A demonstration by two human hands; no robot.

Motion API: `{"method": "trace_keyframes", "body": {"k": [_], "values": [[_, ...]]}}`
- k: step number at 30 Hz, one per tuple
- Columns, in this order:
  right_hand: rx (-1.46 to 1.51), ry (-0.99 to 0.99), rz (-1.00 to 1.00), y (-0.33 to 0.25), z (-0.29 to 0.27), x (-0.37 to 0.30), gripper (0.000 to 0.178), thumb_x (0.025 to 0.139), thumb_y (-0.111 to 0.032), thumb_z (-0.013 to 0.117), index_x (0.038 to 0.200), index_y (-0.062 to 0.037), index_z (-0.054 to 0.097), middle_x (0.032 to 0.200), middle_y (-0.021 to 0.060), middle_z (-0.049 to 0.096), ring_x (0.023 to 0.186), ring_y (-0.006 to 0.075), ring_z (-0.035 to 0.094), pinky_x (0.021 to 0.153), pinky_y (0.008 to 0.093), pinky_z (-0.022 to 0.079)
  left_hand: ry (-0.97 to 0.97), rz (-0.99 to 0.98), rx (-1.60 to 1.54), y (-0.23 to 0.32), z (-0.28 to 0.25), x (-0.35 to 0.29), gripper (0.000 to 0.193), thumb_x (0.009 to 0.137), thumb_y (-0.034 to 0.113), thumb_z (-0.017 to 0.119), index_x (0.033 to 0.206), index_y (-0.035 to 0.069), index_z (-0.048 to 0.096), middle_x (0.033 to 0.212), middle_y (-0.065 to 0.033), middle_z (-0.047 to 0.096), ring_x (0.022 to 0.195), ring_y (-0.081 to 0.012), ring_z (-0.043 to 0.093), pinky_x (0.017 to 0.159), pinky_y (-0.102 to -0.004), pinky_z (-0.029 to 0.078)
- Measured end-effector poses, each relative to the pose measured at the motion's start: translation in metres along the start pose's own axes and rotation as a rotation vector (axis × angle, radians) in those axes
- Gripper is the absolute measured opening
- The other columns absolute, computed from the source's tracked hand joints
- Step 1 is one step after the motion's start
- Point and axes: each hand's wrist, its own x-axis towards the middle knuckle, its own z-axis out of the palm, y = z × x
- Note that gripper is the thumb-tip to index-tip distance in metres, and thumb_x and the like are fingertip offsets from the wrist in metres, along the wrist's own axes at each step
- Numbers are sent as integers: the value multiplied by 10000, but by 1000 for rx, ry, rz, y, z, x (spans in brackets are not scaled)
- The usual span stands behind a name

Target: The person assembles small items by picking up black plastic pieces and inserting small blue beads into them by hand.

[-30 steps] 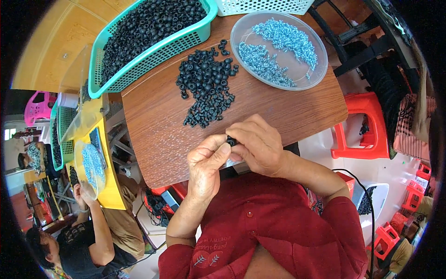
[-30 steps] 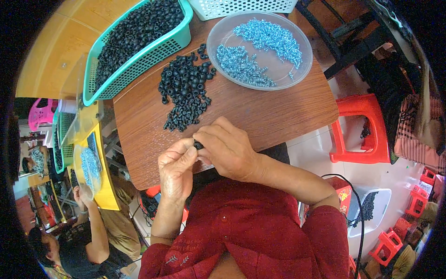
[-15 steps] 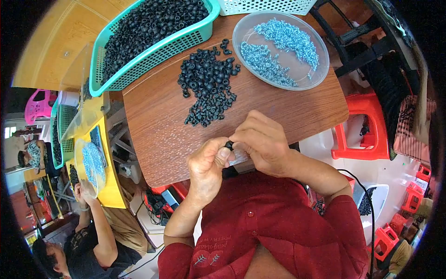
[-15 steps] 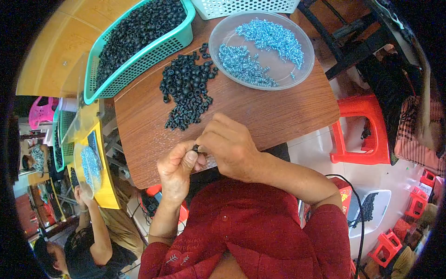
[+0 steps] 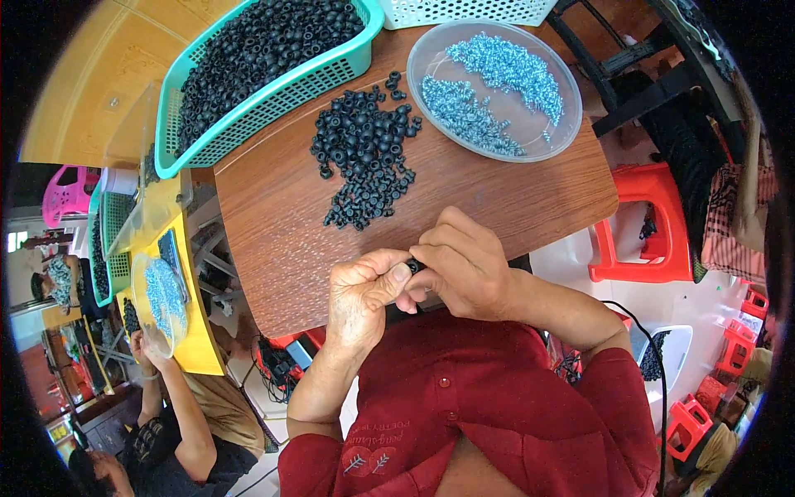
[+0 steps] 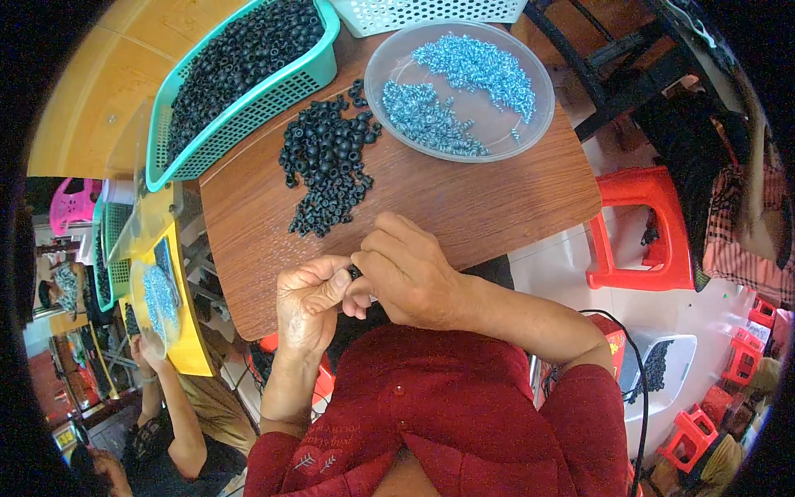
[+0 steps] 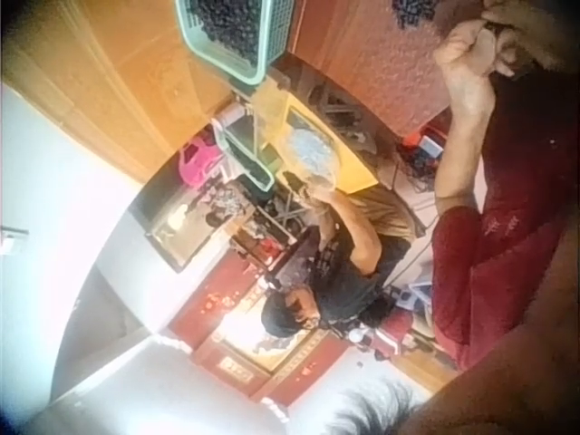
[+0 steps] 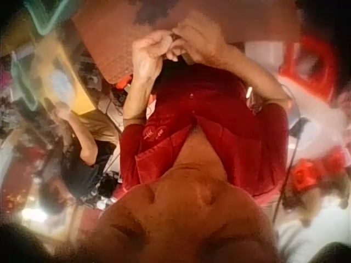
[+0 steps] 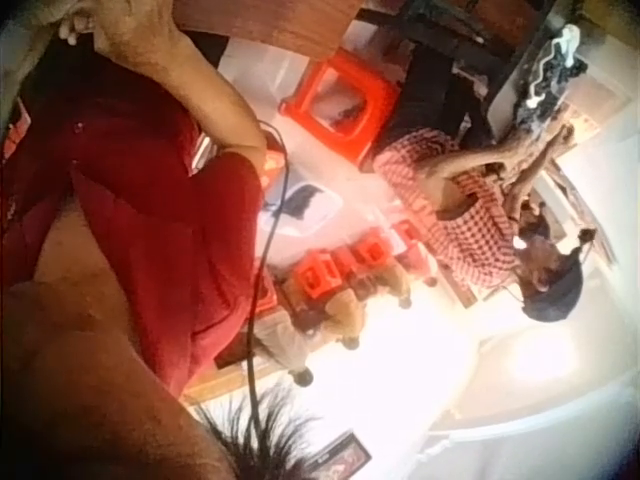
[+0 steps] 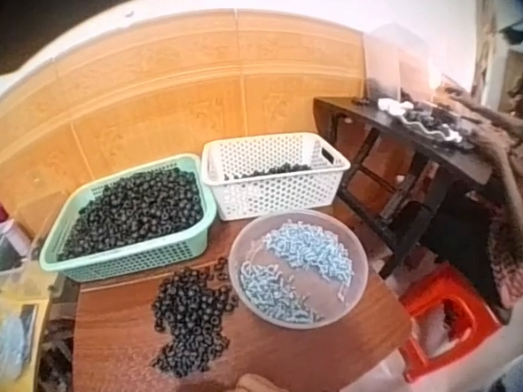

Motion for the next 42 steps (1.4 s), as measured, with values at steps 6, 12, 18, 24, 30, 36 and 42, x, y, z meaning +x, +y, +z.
{"method": "trace_keyframes", "body": {"k": [6,12,18,24,30,36,42], "values": [[-7,-50,-70,-8,-18,5,356,537,-46,727,836,67,570,741,140,538,574,275,499,494,369,410,-104,-164,-138,1,1,0,290,866,156,637,974,-110,600,782,-173,643,589,-228,627,494,-304,520],[-116,-19,-113,4,-34,10,358,620,-106,760,883,62,584,762,135,563,629,284,536,537,382,444,-17,0,-19,-6,21,-11,334,911,197,587,1050,-106,580,860,-164,653,696,-218,637,652,-310,521],[-460,113,21,70,-83,90,164,746,-157,682,853,-41,639,833,113,618,642,284,537,582,409,427,-37,508,924,-42,-24,-53,286,807,34,656,1069,-58,588,935,-154,642,790,-243,621,712,-314,498],[-831,159,297,187,-153,190,294,745,-149,654,997,-3,613,847,206,635,805,335,609,710,401,484,-53,564,1313,-94,-79,-87,387,695,-37,664,1076,14,617,906,-158,621,792,-318,588,689,-394,489],[-487,231,258,134,-136,160,378,701,-124,664,1030,44,589,838,222,638,818,350,629,736,415,487,82,447,1410,-166,-140,-76,341,630,-12,695,956,85,659,965,-101,612,945,-308,551,798,-388,458],[-502,-55,-141,48,-135,42,241,772,-60,613,1008,-40,660,787,113,632,701,271,603,610,353,472,195,382,1322,-191,-143,-82,157,702,15,670,841,83,651,871,-67,625,850,-269,575,734,-380,465],[-307,-615,-8,-34,-117,-80,308,583,-25,636,887,-2,590,761,101,507,735,256,502,610,354,429,71,-467,824,-148,-127,-132,135,831,128,609,909,21,634,742,-27,620,728,-149,578,730,-294,462]]}}
